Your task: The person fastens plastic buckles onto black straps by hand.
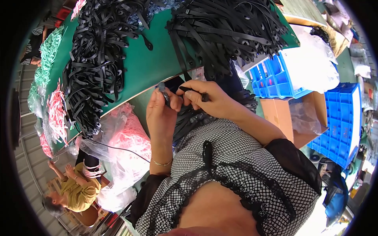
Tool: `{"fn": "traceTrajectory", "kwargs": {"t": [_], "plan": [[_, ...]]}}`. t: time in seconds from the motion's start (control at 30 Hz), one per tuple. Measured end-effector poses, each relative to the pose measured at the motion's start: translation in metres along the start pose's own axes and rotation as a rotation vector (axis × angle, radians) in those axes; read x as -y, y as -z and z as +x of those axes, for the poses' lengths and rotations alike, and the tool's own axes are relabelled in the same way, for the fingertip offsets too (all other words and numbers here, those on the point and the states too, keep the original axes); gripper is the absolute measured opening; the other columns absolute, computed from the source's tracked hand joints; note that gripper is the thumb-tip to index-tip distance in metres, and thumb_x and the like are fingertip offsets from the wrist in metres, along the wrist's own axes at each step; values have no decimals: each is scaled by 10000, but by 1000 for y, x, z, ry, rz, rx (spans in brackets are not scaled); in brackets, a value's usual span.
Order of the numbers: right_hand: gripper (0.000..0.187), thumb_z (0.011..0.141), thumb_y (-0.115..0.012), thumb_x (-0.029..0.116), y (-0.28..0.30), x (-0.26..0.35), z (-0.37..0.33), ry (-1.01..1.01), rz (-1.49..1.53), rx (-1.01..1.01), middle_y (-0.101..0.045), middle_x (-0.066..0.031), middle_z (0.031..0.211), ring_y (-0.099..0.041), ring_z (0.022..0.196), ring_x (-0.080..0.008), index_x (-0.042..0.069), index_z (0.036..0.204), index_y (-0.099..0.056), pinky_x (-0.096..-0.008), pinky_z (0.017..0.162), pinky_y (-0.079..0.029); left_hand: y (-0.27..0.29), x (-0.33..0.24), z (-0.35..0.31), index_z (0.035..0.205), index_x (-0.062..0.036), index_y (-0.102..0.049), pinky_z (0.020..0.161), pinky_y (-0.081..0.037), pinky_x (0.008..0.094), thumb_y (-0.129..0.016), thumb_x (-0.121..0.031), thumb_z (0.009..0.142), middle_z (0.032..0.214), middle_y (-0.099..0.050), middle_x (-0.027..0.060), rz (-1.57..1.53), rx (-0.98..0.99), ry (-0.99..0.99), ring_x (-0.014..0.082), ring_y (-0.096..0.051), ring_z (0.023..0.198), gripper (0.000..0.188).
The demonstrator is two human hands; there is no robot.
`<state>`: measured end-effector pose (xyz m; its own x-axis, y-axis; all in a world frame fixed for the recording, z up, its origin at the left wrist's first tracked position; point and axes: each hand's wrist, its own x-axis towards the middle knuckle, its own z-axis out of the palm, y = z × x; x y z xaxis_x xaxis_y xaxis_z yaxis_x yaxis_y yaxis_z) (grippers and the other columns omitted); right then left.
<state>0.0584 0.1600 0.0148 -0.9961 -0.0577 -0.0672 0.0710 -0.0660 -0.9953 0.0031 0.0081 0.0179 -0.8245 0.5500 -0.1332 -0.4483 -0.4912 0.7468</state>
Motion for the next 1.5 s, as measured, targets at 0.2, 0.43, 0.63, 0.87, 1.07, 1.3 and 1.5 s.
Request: {"fn": "traceTrajectory", "kwargs": {"t": [0.2,0.43,0.63,0.87,1.07,1.3,1.5], "plan": [[247,855,-481,3,-6,13,1,348,-392,-149,-533,-94,892,-523,714,-138,-28,1096,-528,-234,624,-441,1,9,-5,839,-13,-514,615,-344,260,-444,-332,911,614,-435,25,30,17,43,127,-408,602,335],[295,745,-556,-28,-10,3,0,547,-644,-255,-542,-147,894,-569,788,-282,-36,1039,-536,-330,682,-471,-3,15,-6,784,-16,-485,561,-299,238,-386,-325,934,589,-396,12,-63,56,78,102,-345,563,358],[352,652,-583,-9,-10,7,-1,671,-767,-241,-557,-152,904,-587,780,-285,-52,1000,-558,-323,673,-488,-5,15,-7,771,-17,-473,544,-284,236,-347,-291,946,580,-384,9,-165,45,95,94,-316,546,349],[366,638,-594,-20,-11,7,-2,709,-807,-283,-556,-145,898,-588,771,-272,-50,1001,-561,-321,650,-490,-2,17,-9,790,-16,-487,553,-299,235,-358,-287,943,607,-410,15,-209,51,110,97,-338,561,337],[403,615,-601,-79,-13,8,0,672,-740,-304,-545,-154,909,-583,776,-274,-60,1013,-546,-330,648,-494,-9,16,-12,826,-16,-500,567,-316,219,-408,-272,931,692,-469,16,-48,-22,111,85,-387,607,292],[391,670,-560,-94,-11,12,-2,303,-320,-158,-516,-143,984,-557,841,-283,-7,1047,-501,-315,734,-464,3,10,-10,869,-18,-546,540,-300,193,-499,-242,899,704,-476,-14,206,-22,55,58,-372,594,232],[230,665,-546,-104,-9,6,1,348,-493,-156,-472,-128,1004,-523,857,-269,6,849,-463,-308,735,-434,-1,2,-12,834,-1,-567,514,-299,175,-551,-139,862,652,-479,-47,758,-62,-147,26,-389,590,141]]}}
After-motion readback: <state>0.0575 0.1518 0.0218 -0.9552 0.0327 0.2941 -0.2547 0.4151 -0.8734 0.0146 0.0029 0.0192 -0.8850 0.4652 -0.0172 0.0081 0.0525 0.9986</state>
